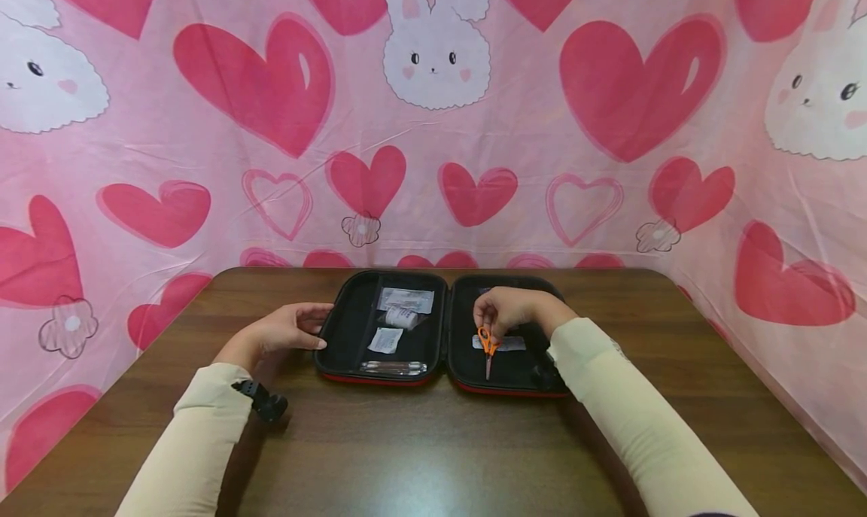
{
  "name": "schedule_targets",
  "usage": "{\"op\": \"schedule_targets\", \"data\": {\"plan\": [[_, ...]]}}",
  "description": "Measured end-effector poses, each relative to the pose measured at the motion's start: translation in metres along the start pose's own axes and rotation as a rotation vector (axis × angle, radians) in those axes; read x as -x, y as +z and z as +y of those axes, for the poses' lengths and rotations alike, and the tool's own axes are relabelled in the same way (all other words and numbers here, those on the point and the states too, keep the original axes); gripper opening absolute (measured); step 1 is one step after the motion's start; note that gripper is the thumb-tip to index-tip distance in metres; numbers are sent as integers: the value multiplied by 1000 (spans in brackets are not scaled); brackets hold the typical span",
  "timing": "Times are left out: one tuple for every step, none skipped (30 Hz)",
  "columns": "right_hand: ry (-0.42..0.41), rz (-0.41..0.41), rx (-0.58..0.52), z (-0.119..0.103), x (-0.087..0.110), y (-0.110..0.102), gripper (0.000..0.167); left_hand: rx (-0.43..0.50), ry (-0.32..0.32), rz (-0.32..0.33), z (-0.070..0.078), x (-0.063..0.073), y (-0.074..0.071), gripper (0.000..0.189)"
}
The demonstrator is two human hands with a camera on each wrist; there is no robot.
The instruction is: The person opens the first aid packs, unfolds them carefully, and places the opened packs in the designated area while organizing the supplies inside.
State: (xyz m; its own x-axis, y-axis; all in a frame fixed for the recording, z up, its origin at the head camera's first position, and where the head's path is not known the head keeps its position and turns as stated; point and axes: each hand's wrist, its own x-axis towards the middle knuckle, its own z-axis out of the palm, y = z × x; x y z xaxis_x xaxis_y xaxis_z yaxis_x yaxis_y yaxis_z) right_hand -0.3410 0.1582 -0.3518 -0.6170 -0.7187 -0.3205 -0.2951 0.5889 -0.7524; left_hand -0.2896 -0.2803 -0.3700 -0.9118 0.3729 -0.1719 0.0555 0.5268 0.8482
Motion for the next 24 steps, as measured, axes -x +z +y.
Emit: {"op": "schedule_targets", "data": {"plan": [[-8,-1,-5,0,1,-1,26,-1,0,2,0,0,0,82],[-19,3,0,1,2,-1,25,-3,0,2,0,0,0,83],[-21,9,5,1,3,-1,24,-1,-1,3,0,0,0,83],[-24,17,11,1,4,-2,24,-2,-1,4,0,0,0,83],[-24,28,16,1,6,-2,23,-4,-1,4,0,0,0,83],[-25,38,19,2,7,-3,23,-4,-1,5,0,0,-1,83],[-22,50,20,3,8,-3,22,-5,-1,5,0,0,-1,83],[-19,60,16,4,9,-4,22,-5,-1,4,0,0,-1,83],[-14,67,4,4,10,-4,21,-4,-2,4,0,0,-1,83],[-17,72,-9,5,12,-5,21,-6,-4,6,0,0,-1,83],[-17,77,-26,6,13,-6,20,-6,-5,7,0,0,0,82],[-24,77,-34,7,15,-7,20,-4,-7,8,0,-1,0,82],[-36,77,-32,9,16,-8,19,-11,0,3,0,-1,0,82],[-42,78,-42,10,18,-9,19,-10,-2,4,0,-1,0,82],[-47,79,-52,11,19,-10,18,-11,0,3,0,-1,0,82],[-53,80,-59,12,21,-11,18,-10,0,4,0,-1,0,82],[-49,84,-74,12,22,-11,18,-9,2,1,0,-1,0,82],[-44,89,-85,13,24,-11,18,-9,3,0,-1,-1,0,82],[-34,98,-102,14,25,-11,18,-10,4,-1,-1,-1,-1,82],[-15,109,-130,14,27,-11,19,-2,-4,3,-1,-1,-1,82],[-6,120,-144,14,29,-10,19,-2,-3,2,-1,-1,-1,82],[-2,128,-159,14,31,-10,20,0,-4,2,-1,-1,-1,82],[3,138,-180,14,33,-10,20,-4,-4,1,-1,-1,-1,82],[1,145,-193,14,35,-10,21,-2,-6,1,-2,-1,-1,82]]}}
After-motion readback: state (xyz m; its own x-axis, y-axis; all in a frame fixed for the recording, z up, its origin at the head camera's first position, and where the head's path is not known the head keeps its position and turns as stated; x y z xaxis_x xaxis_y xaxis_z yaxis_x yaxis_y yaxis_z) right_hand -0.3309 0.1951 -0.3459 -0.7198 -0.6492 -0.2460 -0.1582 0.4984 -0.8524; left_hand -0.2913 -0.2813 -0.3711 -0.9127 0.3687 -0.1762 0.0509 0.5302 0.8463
